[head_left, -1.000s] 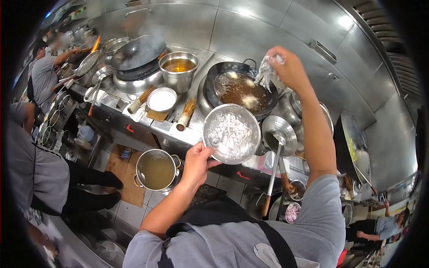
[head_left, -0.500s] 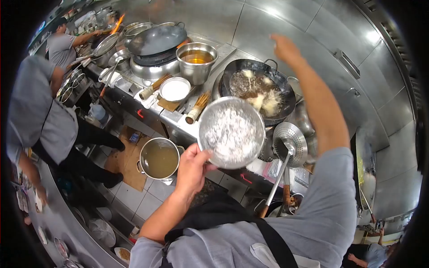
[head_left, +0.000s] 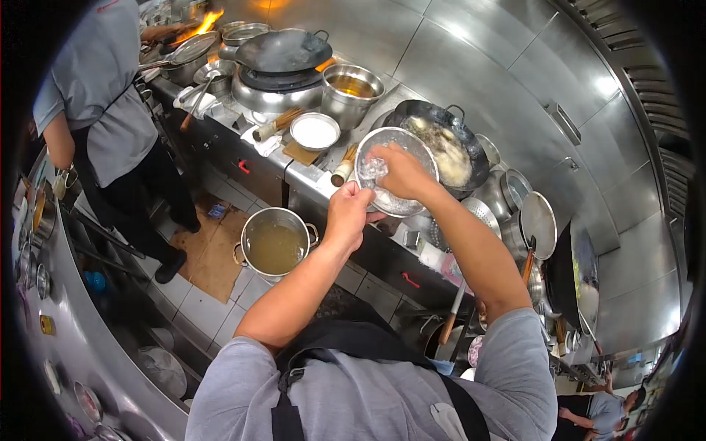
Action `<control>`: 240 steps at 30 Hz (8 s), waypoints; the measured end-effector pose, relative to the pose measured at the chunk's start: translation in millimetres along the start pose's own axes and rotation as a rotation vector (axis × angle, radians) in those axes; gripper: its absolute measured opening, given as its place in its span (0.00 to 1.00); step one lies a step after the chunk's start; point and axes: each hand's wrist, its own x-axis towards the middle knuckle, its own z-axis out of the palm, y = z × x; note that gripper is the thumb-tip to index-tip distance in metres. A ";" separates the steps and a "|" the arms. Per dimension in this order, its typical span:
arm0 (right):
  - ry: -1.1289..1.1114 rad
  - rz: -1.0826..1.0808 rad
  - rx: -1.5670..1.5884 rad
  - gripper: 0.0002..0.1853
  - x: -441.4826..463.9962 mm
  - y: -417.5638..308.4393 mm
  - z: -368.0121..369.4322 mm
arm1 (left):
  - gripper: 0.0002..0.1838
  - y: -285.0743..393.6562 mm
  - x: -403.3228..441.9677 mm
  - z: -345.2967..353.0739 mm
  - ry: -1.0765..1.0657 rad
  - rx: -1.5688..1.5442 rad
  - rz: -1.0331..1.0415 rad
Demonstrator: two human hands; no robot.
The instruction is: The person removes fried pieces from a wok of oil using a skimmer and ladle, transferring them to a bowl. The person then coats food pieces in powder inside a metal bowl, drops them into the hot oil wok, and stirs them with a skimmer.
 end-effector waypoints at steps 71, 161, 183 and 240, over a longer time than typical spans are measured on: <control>0.152 0.210 0.393 0.13 -13.5 -14.2 10.1 | 0.12 -31.5 -29.7 -74.9 0.211 0.286 0.289; 0.262 0.125 0.368 0.15 -47.1 -8.4 -125.1 | 0.06 -4.4 -9.8 7.6 -0.038 -0.068 -0.043; 0.102 0.261 0.507 0.10 -19.7 167.2 -168.3 | 0.04 -47.4 24.2 68.5 0.025 0.002 -0.090; 0.339 0.403 -0.262 0.20 63.2 298.4 -56.4 | 0.07 -24.3 -25.3 55.5 0.055 0.016 -0.035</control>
